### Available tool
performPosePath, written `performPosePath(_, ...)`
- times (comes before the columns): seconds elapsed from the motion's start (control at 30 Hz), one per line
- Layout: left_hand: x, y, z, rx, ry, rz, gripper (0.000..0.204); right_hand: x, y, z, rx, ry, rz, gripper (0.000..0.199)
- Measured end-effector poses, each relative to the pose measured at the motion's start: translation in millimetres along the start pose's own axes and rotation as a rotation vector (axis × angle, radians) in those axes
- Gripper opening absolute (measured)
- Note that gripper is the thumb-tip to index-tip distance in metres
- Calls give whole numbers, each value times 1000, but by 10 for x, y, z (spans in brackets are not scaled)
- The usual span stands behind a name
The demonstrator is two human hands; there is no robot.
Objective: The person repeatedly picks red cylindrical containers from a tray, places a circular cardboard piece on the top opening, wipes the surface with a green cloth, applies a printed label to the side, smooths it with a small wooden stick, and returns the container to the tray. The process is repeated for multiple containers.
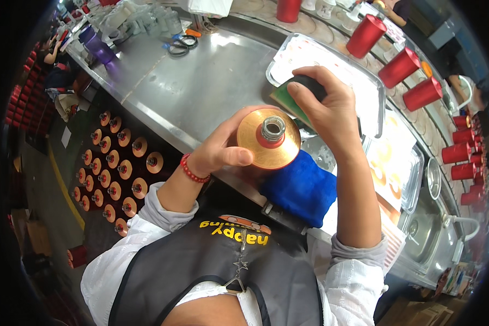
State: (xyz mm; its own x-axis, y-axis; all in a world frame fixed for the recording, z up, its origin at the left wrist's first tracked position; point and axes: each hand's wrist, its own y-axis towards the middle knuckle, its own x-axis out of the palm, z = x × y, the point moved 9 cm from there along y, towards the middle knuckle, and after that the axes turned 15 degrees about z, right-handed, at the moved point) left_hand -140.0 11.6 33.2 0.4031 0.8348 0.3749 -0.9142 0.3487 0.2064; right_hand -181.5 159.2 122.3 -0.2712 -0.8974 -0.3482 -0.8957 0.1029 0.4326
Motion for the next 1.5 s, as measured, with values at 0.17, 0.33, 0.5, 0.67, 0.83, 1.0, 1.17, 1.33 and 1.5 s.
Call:
performPosePath(0.17, -29, -179, 88, 179, 243, 240, 90, 74, -115, 53, 58, 70, -76, 21)
performPosePath(0.33, -7, -105, -36, 44, 114, 137, 87, 177, 23, 35, 64, 63, -156, 20)
performPosePath(0.5, -42, -42, -26, 34, 87, 74, 87, 305, 94, -73, 11, 178, -236, 23)
performPosePath(0.67, -76, -27, -31, 58, 73, 97, 87, 451, 177, -27, 14, 64, -322, 20)
performPosePath(0.83, -63, -24, -44, 41, 28, 88, 89, 541, 254, -21, -12, -10, -371, 24)
performPosePath(1.0, -40, 40, -1, 11, 15, -11, 89, 740, 276, -167, -135, -130, -450, 23)
performPosePath(1.17, -98, 8, -6, -4, 31, -27, 86, 741, 205, -117, -46, 50, -415, 22)
performPosePath(1.33, -162, -189, 38, 262, 162, 284, 86, 694, 166, -120, 4, 81, -449, 24)
performPosePath(1.5, -148, -28, -45, 99, 70, 127, 86, 761, 232, -146, 4, 70, -558, 22)
